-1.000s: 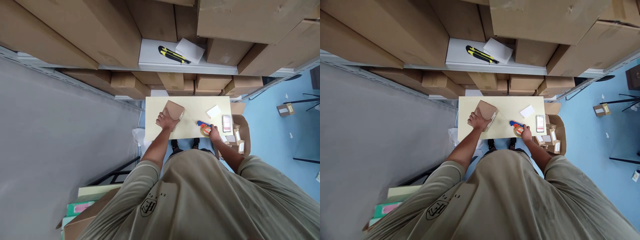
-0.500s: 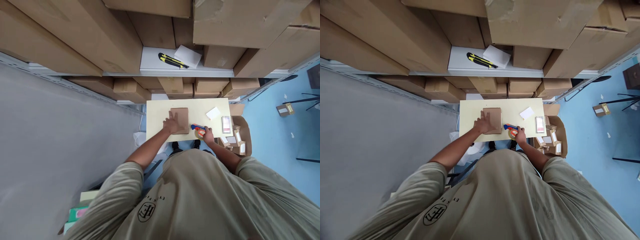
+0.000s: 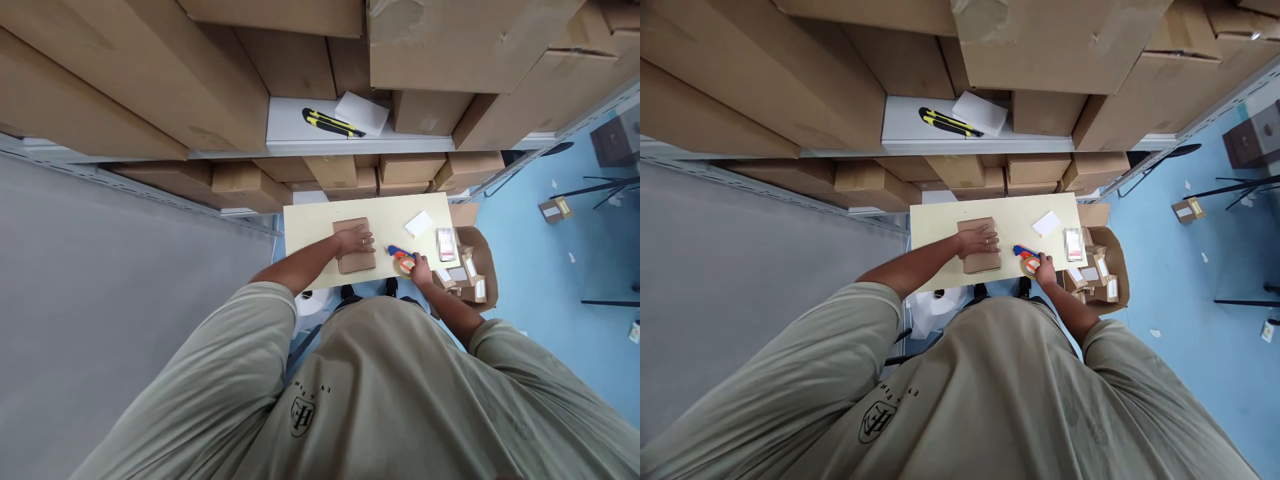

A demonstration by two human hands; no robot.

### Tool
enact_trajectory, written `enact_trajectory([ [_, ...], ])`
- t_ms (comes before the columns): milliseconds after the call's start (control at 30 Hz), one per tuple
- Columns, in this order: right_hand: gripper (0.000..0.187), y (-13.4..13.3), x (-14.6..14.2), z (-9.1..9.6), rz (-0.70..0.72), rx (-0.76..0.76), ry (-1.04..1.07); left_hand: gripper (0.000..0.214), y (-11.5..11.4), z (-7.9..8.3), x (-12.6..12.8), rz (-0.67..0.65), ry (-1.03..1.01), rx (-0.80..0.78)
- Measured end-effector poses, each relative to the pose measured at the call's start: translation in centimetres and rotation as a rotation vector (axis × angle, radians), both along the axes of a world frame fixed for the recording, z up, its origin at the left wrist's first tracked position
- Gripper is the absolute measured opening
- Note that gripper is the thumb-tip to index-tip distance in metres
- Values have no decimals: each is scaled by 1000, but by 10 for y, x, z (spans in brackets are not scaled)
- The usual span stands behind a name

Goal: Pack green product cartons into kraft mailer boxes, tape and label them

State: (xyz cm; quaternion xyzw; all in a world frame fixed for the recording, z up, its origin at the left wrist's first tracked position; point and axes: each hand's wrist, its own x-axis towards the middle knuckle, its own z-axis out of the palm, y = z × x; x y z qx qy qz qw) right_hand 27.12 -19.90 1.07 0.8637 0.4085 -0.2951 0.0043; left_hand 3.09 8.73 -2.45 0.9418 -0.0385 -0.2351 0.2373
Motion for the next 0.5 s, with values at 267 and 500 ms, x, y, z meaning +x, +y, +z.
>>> enact_trajectory([
  [267,60,-13,32,1,-65,17,20,145,-10,23,-35,209,-4,271],
  [500,60,-43,28,-6,-48,-22,41,150,-32,29,-58,413,7,319],
])
